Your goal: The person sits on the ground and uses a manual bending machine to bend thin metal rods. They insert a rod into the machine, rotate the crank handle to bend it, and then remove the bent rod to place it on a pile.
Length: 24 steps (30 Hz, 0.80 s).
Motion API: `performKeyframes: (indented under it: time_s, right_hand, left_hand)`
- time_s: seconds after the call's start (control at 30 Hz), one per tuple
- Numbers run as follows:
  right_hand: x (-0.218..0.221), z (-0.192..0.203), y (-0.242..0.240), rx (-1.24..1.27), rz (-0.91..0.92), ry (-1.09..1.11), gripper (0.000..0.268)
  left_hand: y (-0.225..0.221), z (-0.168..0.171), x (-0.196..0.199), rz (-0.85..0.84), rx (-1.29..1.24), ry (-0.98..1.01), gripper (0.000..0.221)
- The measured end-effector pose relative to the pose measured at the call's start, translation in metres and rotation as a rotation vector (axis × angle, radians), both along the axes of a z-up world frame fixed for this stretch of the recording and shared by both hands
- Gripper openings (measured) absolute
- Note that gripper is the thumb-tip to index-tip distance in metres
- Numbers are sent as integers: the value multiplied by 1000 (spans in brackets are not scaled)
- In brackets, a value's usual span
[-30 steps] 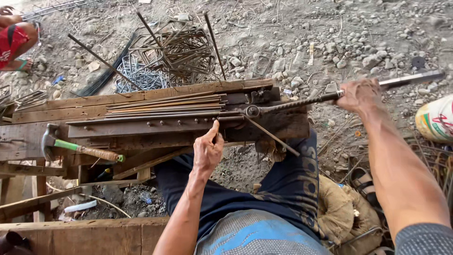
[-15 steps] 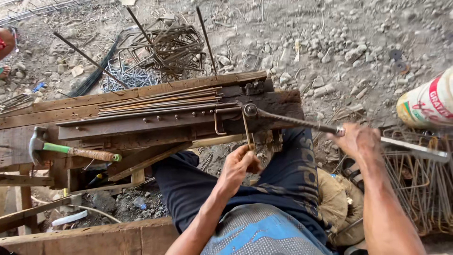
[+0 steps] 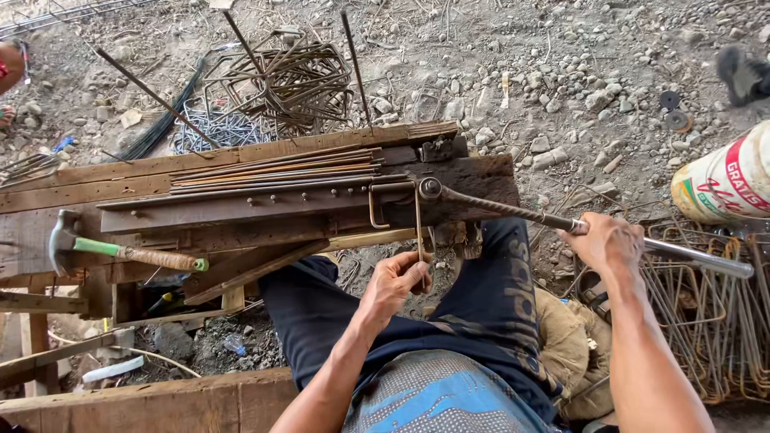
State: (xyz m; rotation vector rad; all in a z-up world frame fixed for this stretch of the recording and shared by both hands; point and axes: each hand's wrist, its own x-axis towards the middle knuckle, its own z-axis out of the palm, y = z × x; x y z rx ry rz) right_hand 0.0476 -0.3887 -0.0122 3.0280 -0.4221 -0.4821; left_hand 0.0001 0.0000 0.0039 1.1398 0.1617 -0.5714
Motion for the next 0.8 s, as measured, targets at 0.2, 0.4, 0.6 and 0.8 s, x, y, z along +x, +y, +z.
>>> performKeyframes:
  time_s: [0.2,0.4,0.6,0.8]
  right_hand:
    - [17,-28,-19,-40,-10,-96,47]
    - [21,-29,-19,-37,21,-172,44]
    - [22,-25,-12,-55,34,-226,34]
    - [29,-10,-3,-100,6,-145,28]
  left_hand:
    - [4,19,2,-73,101,-31,23]
    - [19,24,5,-130,382,-123,27]
    - [56,-4,32,115,1065,-754,52]
    - [71,2,72,-101,1246,-1188,12]
